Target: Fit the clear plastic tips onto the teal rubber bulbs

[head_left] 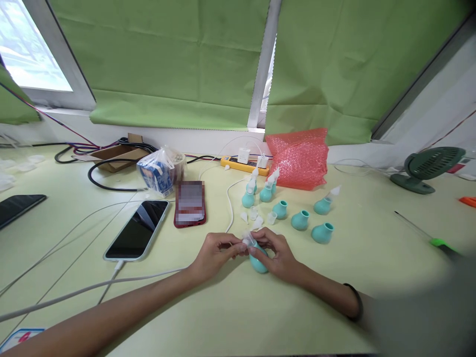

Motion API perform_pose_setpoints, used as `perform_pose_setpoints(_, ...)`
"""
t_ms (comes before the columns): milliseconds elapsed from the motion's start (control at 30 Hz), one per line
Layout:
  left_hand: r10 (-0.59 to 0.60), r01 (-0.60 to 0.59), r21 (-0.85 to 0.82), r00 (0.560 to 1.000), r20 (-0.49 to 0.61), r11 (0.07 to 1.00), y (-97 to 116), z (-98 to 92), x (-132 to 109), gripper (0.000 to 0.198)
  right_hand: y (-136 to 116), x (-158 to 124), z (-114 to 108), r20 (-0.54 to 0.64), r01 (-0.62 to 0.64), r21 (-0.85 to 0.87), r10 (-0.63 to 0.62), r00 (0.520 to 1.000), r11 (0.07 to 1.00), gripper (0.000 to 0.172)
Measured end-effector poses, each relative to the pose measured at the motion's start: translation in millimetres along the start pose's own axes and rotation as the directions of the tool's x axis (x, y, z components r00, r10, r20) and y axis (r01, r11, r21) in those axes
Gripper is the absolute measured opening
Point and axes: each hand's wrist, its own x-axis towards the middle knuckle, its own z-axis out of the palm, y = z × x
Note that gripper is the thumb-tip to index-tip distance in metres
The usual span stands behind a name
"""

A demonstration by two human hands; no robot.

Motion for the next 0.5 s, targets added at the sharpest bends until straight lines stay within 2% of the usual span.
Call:
perform_pose_setpoints(167, 0.000, 0.002, -0.046, 0.999, 0.035, 0.999, 2, 0.6, -1, 0.024, 0, 1, 0, -0.009, -0.034, 0.047, 0.035, 0.999, 0.998, 0.018)
perform_pose_setpoints(233, 0.023, -0.023, 0.005, 0.999, 0.029, 1.000, 1, 0.8, -2, 0.025, 0, 1, 1, -0.020, -0.059, 0.056, 0.060, 0.998, 0.997, 0.018)
perform_pose_setpoints(300, 0.060, -0.056, 0.118, 0.998, -0.032, 0.991, -1, 1.1, -3, 0.024, -1, 1, 2, -0.024, -0.093, 0.075, 0.095, 0.995, 0.993, 0.017)
perform_pose_setpoints(400, 0.203, -0.156, 0.273, 0.967, -0.153, 0.949, -5, 0.9, -4, 0.018, -2, 1, 4, -0.023, -0.157, 0.136, 0.162, 0.986, 0.978, 0.016)
perform_pose_setpoints(500, 0.432, -0.352, 0.388, 0.891, -0.141, 0.852, -10, 0.0, -4, 0.017, -5, 1, 7, -0.019, -0.244, 0.266, 0.259, 0.966, 0.932, 0.018)
